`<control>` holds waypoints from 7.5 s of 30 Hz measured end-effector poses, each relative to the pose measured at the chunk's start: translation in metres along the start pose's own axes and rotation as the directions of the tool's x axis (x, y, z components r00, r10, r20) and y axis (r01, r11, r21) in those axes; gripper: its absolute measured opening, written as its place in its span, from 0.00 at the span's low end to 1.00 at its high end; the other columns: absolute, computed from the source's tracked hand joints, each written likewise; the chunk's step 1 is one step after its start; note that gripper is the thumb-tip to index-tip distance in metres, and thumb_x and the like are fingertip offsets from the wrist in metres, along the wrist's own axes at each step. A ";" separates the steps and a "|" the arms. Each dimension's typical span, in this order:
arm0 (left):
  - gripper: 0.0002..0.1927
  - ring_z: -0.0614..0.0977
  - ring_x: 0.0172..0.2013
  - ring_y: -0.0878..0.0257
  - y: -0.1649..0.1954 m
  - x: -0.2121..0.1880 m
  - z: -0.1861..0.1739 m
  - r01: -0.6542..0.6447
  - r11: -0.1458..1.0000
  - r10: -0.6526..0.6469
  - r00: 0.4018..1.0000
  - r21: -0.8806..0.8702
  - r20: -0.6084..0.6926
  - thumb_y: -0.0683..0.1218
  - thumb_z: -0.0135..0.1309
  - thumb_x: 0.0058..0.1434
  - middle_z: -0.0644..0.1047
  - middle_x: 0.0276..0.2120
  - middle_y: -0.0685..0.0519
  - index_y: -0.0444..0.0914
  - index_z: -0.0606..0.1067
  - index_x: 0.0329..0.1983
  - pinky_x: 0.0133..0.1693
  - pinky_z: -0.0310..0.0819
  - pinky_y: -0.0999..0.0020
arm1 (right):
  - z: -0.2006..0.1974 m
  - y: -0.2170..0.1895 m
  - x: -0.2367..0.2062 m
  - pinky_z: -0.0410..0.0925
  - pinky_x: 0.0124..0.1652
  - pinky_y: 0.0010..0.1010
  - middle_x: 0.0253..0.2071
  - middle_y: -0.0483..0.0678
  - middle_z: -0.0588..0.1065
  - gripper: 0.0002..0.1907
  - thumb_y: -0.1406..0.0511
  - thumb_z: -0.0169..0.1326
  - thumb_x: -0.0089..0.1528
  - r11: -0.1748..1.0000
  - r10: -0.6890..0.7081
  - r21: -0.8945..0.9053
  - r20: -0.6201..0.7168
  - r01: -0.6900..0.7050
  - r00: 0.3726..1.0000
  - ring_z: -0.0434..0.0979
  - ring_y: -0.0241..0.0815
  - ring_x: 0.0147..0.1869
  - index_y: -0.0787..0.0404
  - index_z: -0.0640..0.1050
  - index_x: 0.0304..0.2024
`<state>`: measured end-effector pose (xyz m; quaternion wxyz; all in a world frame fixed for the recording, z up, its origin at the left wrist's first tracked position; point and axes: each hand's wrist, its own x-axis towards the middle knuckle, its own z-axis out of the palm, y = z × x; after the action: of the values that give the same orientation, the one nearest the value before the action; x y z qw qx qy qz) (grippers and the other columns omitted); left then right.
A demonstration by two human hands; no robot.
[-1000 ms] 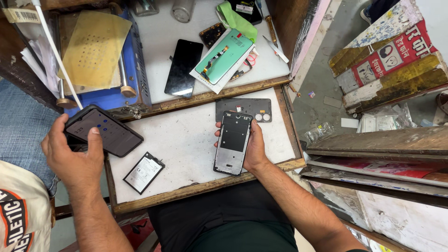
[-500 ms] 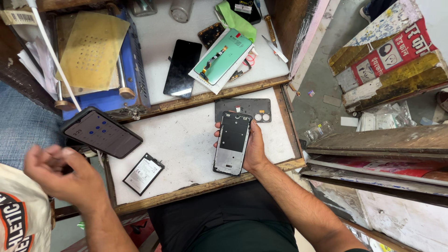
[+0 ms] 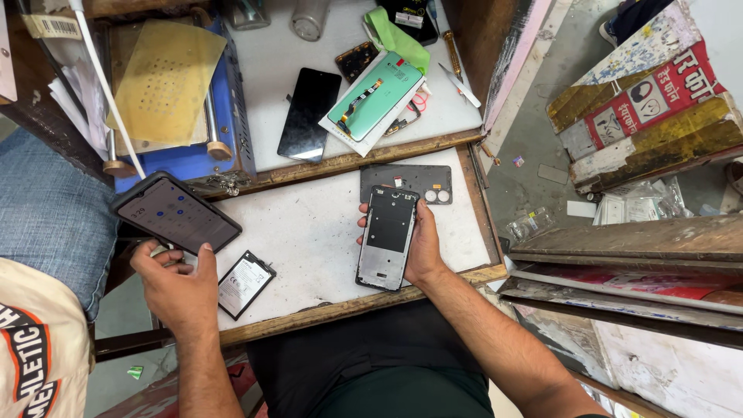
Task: The person assembles a smartphone by placing the motherboard and battery into the chassis, then attaching the back cover. The person handles the motherboard, battery, and back cover, and aligns them into the phone frame.
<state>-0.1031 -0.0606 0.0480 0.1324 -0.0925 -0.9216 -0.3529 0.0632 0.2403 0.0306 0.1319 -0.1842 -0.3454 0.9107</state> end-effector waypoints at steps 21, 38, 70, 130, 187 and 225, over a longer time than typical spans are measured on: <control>0.20 0.82 0.42 0.54 0.084 -0.091 0.031 -0.294 0.939 0.342 0.857 -0.178 0.385 0.48 0.62 0.59 0.80 0.45 0.45 0.37 0.75 0.52 0.42 0.81 0.58 | 0.001 -0.002 -0.002 0.75 0.52 0.55 0.59 0.62 0.71 0.34 0.42 0.32 0.72 0.984 -0.059 0.174 0.116 0.038 0.992 0.76 0.54 0.58 0.51 0.58 0.74; 0.07 0.80 0.30 0.60 -0.001 0.015 -0.031 -0.183 0.982 0.168 0.960 0.045 0.225 0.46 0.61 0.69 0.81 0.36 0.49 0.41 0.80 0.48 0.33 0.74 0.63 | 0.000 -0.002 -0.002 0.75 0.51 0.53 0.58 0.62 0.72 0.35 0.44 0.26 0.72 0.991 0.044 0.121 0.127 -0.060 0.991 0.77 0.54 0.57 0.53 0.58 0.74; 0.19 0.80 0.28 0.57 -0.007 -0.012 -0.001 0.003 0.953 -0.017 0.999 0.302 0.041 0.53 0.70 0.63 0.78 0.29 0.53 0.38 0.74 0.35 0.33 0.75 0.58 | 0.001 0.000 -0.001 0.74 0.55 0.54 0.61 0.60 0.70 0.35 0.42 0.27 0.71 0.997 0.032 0.065 0.117 -0.040 0.993 0.74 0.52 0.61 0.51 0.56 0.75; 0.47 0.75 0.62 0.45 0.019 0.006 -0.039 -0.455 0.886 0.377 0.820 0.091 0.430 0.45 0.69 0.45 0.75 0.61 0.42 0.41 0.63 0.70 0.63 0.69 0.48 | 0.003 0.000 0.000 0.73 0.57 0.57 0.63 0.62 0.68 0.36 0.42 0.27 0.70 0.993 0.064 0.087 0.143 -0.077 0.988 0.74 0.53 0.62 0.50 0.56 0.75; 0.41 0.76 0.52 0.37 0.128 -0.048 0.033 -0.583 0.792 0.609 0.774 -0.180 0.172 0.44 0.68 0.47 0.69 0.55 0.35 0.37 0.59 0.61 0.54 0.74 0.48 | -0.006 -0.004 -0.009 0.74 0.58 0.56 0.64 0.55 0.68 0.48 0.34 0.34 0.69 0.948 0.064 0.258 0.417 -0.186 0.907 0.75 0.55 0.66 0.54 0.53 0.81; 0.25 0.82 0.42 0.61 0.092 -0.051 0.065 0.720 0.144 -0.038 0.690 -0.679 0.723 0.56 0.37 0.73 0.79 0.44 0.45 0.32 0.69 0.58 0.42 0.81 0.64 | 0.074 -0.028 -0.019 0.76 0.50 0.40 0.51 0.57 0.75 0.38 0.40 0.26 0.68 0.980 0.185 -0.082 0.026 -0.183 0.982 0.79 0.48 0.48 0.49 0.59 0.74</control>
<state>-0.0416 0.0466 0.0435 -0.3214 0.0048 -0.4978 -0.8055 0.0520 0.2107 0.1055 0.0340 -0.2052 -0.3648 0.9075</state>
